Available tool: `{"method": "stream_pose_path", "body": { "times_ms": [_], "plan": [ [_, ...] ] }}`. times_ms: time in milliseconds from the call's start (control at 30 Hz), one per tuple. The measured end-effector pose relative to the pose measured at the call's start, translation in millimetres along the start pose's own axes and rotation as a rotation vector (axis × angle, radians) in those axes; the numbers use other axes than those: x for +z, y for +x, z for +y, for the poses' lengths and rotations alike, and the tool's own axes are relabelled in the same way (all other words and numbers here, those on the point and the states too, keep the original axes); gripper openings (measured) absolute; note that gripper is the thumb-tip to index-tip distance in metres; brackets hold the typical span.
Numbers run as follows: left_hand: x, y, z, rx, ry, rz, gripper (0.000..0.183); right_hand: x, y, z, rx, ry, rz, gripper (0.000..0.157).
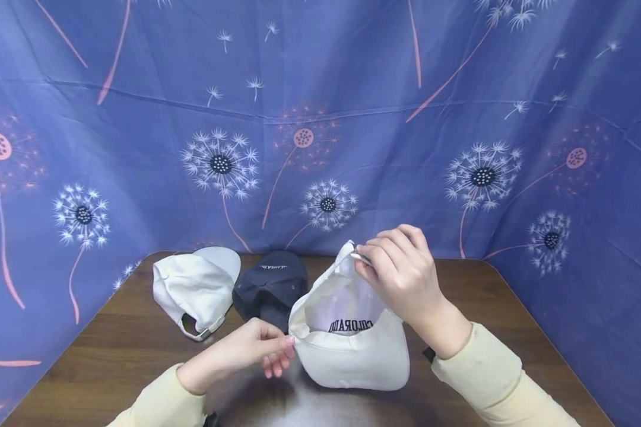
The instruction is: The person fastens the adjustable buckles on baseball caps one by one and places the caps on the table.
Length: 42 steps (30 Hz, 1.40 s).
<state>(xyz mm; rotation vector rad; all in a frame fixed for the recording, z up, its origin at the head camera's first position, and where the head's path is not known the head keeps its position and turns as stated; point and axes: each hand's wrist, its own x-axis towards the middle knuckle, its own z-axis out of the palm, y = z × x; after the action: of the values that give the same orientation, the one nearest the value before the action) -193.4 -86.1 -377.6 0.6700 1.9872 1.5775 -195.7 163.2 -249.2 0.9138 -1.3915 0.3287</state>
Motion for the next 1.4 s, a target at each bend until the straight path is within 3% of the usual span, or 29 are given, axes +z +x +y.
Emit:
{"method": "stream_pose_path", "body": {
  "times_ms": [133, 267, 400, 700, 967, 1167, 1400],
  "plan": [
    [-1.0, 3.7, -5.3, -0.103, -0.379, -0.124, 0.049, 0.6, 4, 0, -0.01, -0.002, 0.014, 0.014],
    [-2.9, 7.9, -6.6, -0.151, -0.576, -0.151, 0.049, 2.1, 8, 2, -0.01, -0.005, 0.027, 0.013],
    [-2.3, 11.6, -7.3, -0.201, -0.705, -0.171, 0.052, 3.4, 11, 3, -0.01, -0.007, 0.053, 0.013],
    [2.0, 14.7, -9.6, -0.23, -0.779, -0.121, 0.035, 4.2, 23, -2, -0.022, -0.006, 0.146, 0.014],
    [0.8, 17.5, -4.4, -0.215, -0.814, -0.114, 0.028, 0.2, 39, -15, -0.05, 0.058, 0.295, 0.017],
    [-10.5, 19.1, 6.3, -0.165, -0.837, -0.12, 0.028, -8.3, 40, -21, -0.089, 0.085, 0.353, 0.017],
    [-31.2, 26.7, 14.6, -0.11, -0.886, -0.137, 0.028, -12.0, 35, -24, -0.129, 0.135, 0.354, 0.017]
  ]
}}
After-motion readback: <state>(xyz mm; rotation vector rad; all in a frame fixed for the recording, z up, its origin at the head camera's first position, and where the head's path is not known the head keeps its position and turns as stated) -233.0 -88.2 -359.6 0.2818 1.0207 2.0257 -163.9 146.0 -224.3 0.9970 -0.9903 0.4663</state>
